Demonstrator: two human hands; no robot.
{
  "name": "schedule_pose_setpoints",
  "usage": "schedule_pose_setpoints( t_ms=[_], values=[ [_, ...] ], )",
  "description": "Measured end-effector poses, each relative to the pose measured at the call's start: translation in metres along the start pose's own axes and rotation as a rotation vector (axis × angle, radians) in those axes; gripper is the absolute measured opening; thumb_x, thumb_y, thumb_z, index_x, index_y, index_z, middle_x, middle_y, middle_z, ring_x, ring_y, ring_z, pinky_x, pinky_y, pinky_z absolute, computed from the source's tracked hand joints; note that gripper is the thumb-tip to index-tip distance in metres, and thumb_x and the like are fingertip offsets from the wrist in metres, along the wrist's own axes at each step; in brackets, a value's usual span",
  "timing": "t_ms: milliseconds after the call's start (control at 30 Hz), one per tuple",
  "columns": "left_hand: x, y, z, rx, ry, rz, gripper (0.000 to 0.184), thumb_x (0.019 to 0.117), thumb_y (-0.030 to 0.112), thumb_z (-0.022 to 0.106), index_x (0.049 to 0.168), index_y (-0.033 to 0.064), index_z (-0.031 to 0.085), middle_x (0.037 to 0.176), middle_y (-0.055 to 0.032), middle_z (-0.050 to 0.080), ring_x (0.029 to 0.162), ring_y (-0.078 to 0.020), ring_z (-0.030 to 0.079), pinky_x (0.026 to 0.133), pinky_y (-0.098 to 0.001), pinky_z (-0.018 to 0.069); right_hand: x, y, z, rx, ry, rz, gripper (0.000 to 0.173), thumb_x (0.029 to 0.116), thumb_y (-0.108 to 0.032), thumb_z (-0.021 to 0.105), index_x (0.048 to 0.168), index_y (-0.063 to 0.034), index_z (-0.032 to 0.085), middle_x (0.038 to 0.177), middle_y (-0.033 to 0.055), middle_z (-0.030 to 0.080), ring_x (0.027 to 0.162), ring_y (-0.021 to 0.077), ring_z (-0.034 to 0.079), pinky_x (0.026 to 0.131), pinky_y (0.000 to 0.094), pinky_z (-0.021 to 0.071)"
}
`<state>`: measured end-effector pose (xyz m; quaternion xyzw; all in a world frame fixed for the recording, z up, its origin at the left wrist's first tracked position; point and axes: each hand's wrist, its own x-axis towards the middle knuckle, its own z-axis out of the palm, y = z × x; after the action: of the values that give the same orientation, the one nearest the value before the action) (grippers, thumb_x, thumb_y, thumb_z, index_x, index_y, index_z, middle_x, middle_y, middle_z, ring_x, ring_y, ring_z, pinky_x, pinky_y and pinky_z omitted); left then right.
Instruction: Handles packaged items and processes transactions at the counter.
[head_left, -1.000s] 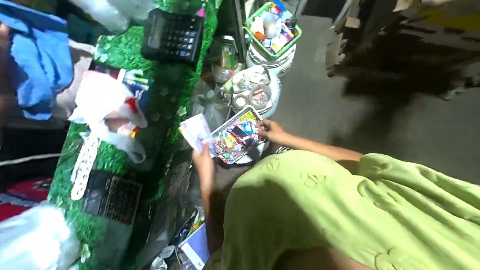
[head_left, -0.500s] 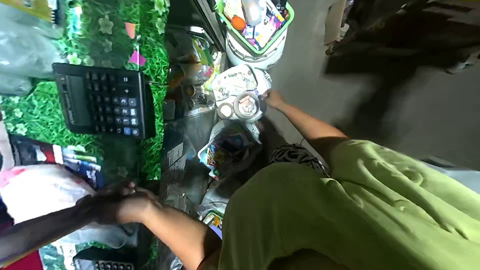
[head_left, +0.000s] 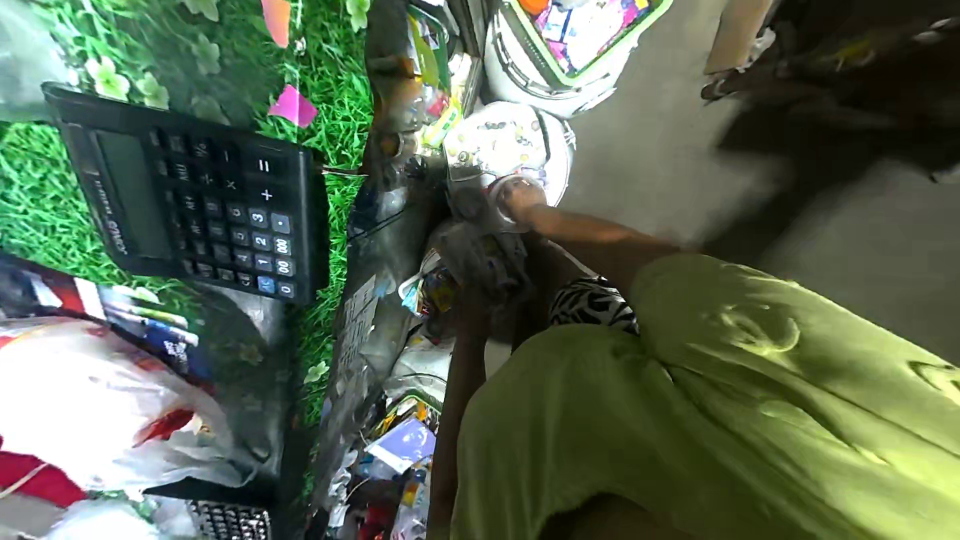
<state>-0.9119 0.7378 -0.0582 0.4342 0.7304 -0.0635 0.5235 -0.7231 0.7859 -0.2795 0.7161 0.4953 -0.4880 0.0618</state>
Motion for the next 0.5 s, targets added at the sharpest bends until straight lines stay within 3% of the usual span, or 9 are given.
schedule_pose_setpoints(
  t_ms=[67,200,267,333,400,467,500],
  values=[
    [0.007,-0.008,0.001,-0.214,0.016,-0.048,0.042,0.1091,0.032,0.05,0.136,0.0005,0.056,0.118,-0.0187,0.065,0.1,-0.0234,0.065,0.089,-0.0427,0.0563,-0.004,-0.01,-0.007,-0.022,-0.051,0.041,0.04,0.0992,-0.011,0.058,0.138,0.0013,0.059,0.148,0.0297,0.05,0.134,0.0515,0.049,0.102,0.0708,0.0444],
    [0.014,-0.008,-0.005,-0.156,0.019,-0.05,0.048,0.1082,0.04,0.05,0.137,0.0022,0.056,0.12,-0.0202,0.066,0.105,-0.0273,0.065,0.091,-0.0479,0.0555,-0.004,-0.001,-0.004,-0.092,-0.046,-0.009,0.03,0.0957,-0.006,0.061,0.124,0.0008,0.068,0.132,0.0277,0.063,0.124,0.0501,0.058,0.095,0.0724,0.0474],
    [0.017,-0.01,-0.007,-0.126,0.016,-0.042,0.052,0.1065,0.047,0.05,0.138,0.0066,0.057,0.12,-0.0185,0.067,0.104,-0.0279,0.067,0.089,-0.0495,0.0568,-0.004,0.006,-0.004,-0.124,-0.028,-0.039,0.032,0.0953,-0.005,0.062,0.127,-0.002,0.067,0.134,0.0257,0.063,0.124,0.0489,0.058,0.095,0.0716,0.0484],
    [0.018,-0.01,-0.007,-0.12,0.014,-0.027,0.052,0.1057,0.049,0.051,0.137,0.0084,0.057,0.119,-0.0175,0.067,0.102,-0.0278,0.067,0.087,-0.0495,0.0576,-0.002,0.011,0.0,-0.132,0.017,-0.032,0.035,0.0996,-0.008,0.057,0.132,0.0025,0.063,0.137,0.0289,0.06,0.126,0.0499,0.057,0.096,0.0709,0.0483],
    [0.015,-0.002,-0.007,-0.101,-0.011,-0.02,0.052,0.107,0.047,0.049,0.14,0.0077,0.056,0.123,-0.0185,0.066,0.106,-0.0281,0.066,0.091,-0.0496,0.0561,0.009,0.017,0.008,-0.123,0.096,-0.027,0.041,0.1061,-0.021,0.048,0.138,0.0029,0.057,0.137,0.0294,0.059,0.126,0.0493,0.058,0.095,0.0701,0.0489],
    [0.012,0.003,-0.005,-0.091,-0.016,0.007,0.048,0.1077,0.041,0.051,0.138,0.0054,0.056,0.119,-0.019,0.067,0.101,-0.0264,0.067,0.087,-0.0463,0.0575,0.016,0.017,0.006,-0.081,0.094,0.003,0.044,0.1075,-0.031,0.045,0.136,-0.0011,0.06,0.133,0.027,0.063,0.124,0.0477,0.06,0.096,0.0702,0.0489],
    [0.011,0.004,-0.005,-0.086,-0.023,0.006,0.049,0.1078,0.043,0.05,0.14,0.0055,0.055,0.121,-0.0196,0.066,0.103,-0.0275,0.067,0.09,-0.0472,0.0572,0.017,0.014,0.003,-0.077,0.061,0.021,0.041,0.1068,-0.029,0.047,0.134,-0.0011,0.062,0.133,0.0268,0.063,0.124,0.048,0.06,0.096,0.071,0.0482]
  ],
)
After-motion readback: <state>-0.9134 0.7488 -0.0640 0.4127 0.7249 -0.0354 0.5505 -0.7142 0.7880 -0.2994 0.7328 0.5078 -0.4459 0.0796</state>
